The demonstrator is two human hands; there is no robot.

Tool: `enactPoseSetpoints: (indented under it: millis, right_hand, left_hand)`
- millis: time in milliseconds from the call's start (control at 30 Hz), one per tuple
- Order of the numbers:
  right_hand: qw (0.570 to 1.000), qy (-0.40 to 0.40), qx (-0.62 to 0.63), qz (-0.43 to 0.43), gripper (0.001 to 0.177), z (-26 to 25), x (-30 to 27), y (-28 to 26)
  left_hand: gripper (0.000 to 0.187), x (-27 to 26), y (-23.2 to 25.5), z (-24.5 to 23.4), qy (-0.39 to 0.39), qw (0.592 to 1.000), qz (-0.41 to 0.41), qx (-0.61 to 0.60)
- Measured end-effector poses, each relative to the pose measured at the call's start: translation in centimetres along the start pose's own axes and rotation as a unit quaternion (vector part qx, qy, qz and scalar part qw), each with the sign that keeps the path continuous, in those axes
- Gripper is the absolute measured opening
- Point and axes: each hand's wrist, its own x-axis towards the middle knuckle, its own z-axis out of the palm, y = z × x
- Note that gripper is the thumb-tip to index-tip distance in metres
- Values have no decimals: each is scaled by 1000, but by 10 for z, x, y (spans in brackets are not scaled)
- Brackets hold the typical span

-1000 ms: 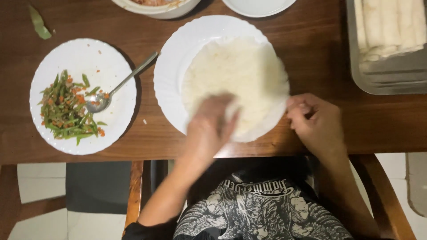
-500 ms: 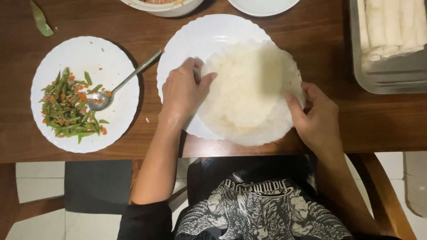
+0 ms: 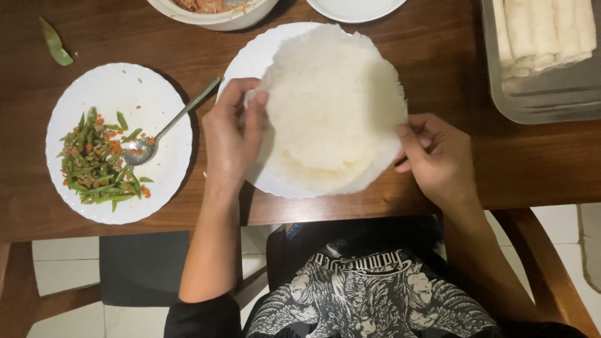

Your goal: The person is preparing spring rolls by placing meat filling onto wrappers and rolling them into shape.

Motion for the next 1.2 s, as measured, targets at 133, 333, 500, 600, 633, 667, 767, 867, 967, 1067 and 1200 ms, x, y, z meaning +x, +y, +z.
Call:
enactPoseSetpoints:
  millis: [133, 333, 500, 600, 633, 667, 767, 867, 967, 1067, 1200]
  right_hand:
    - [999, -39, 13, 12, 17, 6, 0, -5]
    - [965, -112, 220, -93, 35, 11, 6, -8]
    - [974, -120, 178, -78, 62, 20, 29, -22]
    - [989, -139, -35, -40, 66, 24, 45, -60]
    - [983, -164, -63, -61, 70, 26, 53, -62]
    - [974, -189, -92, -81, 76, 29, 62, -65]
    - [969, -143, -88, -182, 66, 36, 70, -66]
    - [944, -82, -57, -314, 21, 51, 71, -63]
    - [951, -236, 134, -145, 18, 72, 69, -38]
    - [944, -271, 185, -42, 21, 79, 77, -19]
    - [953, -276, 126, -20, 24, 68, 83, -11]
  left_hand:
    - [11, 5, -6, -7, 29, 998, 46, -31]
    - [22, 5, 15, -31, -9, 994, 93, -59]
    - [29, 5, 32, -43, -30, 996, 63, -52]
    - [26, 9, 29, -44, 11, 997, 54, -51]
    - [26, 10, 26, -44, 12, 997, 62, -50]
    - [26, 10, 23, -44, 13, 996, 69, -48]
    - [26, 11, 29, -41, 27, 997, 48, -58]
    - [26, 17, 22, -28, 78, 995, 50, -20]
    - [33, 9, 10, 1, 25, 998, 18, -59]
    - [60, -4, 24, 20, -74, 958, -112, -252]
    - [56, -9, 11, 22, -77, 975, -91, -189]
